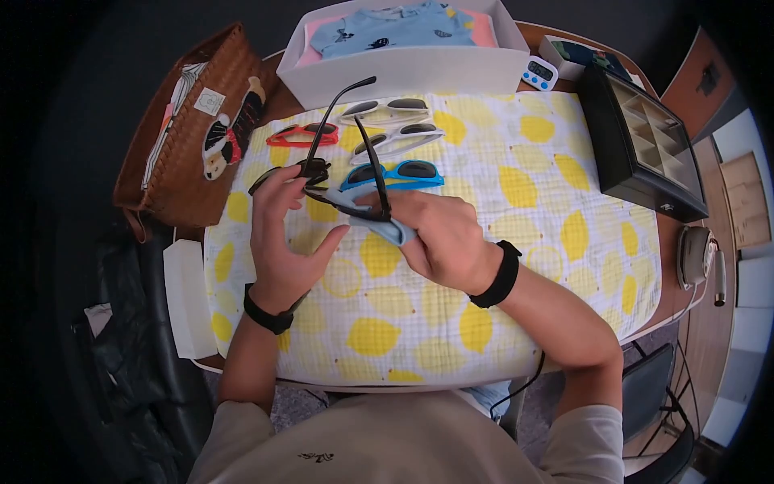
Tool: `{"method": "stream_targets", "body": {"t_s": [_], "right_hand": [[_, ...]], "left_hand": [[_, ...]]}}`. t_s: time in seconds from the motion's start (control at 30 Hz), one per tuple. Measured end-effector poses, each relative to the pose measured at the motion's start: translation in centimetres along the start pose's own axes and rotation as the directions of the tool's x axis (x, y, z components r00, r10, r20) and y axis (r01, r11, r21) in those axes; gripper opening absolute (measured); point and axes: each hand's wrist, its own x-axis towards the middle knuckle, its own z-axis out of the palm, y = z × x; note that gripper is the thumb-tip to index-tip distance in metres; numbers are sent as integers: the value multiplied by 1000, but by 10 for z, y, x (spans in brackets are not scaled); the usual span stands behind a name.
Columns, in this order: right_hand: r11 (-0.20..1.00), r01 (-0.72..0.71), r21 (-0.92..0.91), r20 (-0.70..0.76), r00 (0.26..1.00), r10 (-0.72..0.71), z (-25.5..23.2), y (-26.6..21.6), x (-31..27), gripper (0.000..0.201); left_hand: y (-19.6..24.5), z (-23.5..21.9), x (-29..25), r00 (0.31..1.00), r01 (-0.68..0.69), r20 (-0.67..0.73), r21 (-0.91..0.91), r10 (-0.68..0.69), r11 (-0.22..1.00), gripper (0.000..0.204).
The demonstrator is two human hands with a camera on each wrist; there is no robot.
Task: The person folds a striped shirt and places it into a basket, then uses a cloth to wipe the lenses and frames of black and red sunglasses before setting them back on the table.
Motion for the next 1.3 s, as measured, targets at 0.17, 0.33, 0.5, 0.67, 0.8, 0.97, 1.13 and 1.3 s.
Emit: {"method": "stream_targets", "body": {"t_s": [0.17, 0.33, 0.5, 0.67, 0.8, 0.97, 1.13, 1.3], "right_hand": [[983, -112, 145, -84, 989, 125, 8, -1, -3, 15], [818, -334, 468, -120, 893, 433, 8, -15, 1, 19], [643, -365, 673, -74, 832, 550, 5, -22, 9, 28], [666, -358, 654, -87, 839, 537, 3, -10, -6, 36], [626, -410, 663, -91, 786, 611, 8, -20, -2, 38], [745, -419, 519, -176, 800, 573, 12, -21, -3, 33], [869, -356, 343, -261, 853, 452, 15, -27, -10, 22], [862, -402, 308, -277, 829, 486, 6, -32, -18, 19]], "left_hand": [[-4, 0, -2, 995, -97, -7, 169, 100, 981, 76], [5, -5, 1, 989, -141, -6, 262, 148, 955, 74], [5, -4, -1, 976, -210, -10, 236, 218, 949, 71], [4, 0, -4, 962, -254, -57, 172, 267, 952, 69], [6, -1, -3, 961, -270, -18, 154, 276, 950, 68], [7, -2, -2, 961, -277, 19, 133, 277, 952, 69], [4, 2, -4, 962, -271, -23, 71, 273, 960, 72], [7, 0, -5, 970, -236, -50, 60, 239, 970, 76]]}}
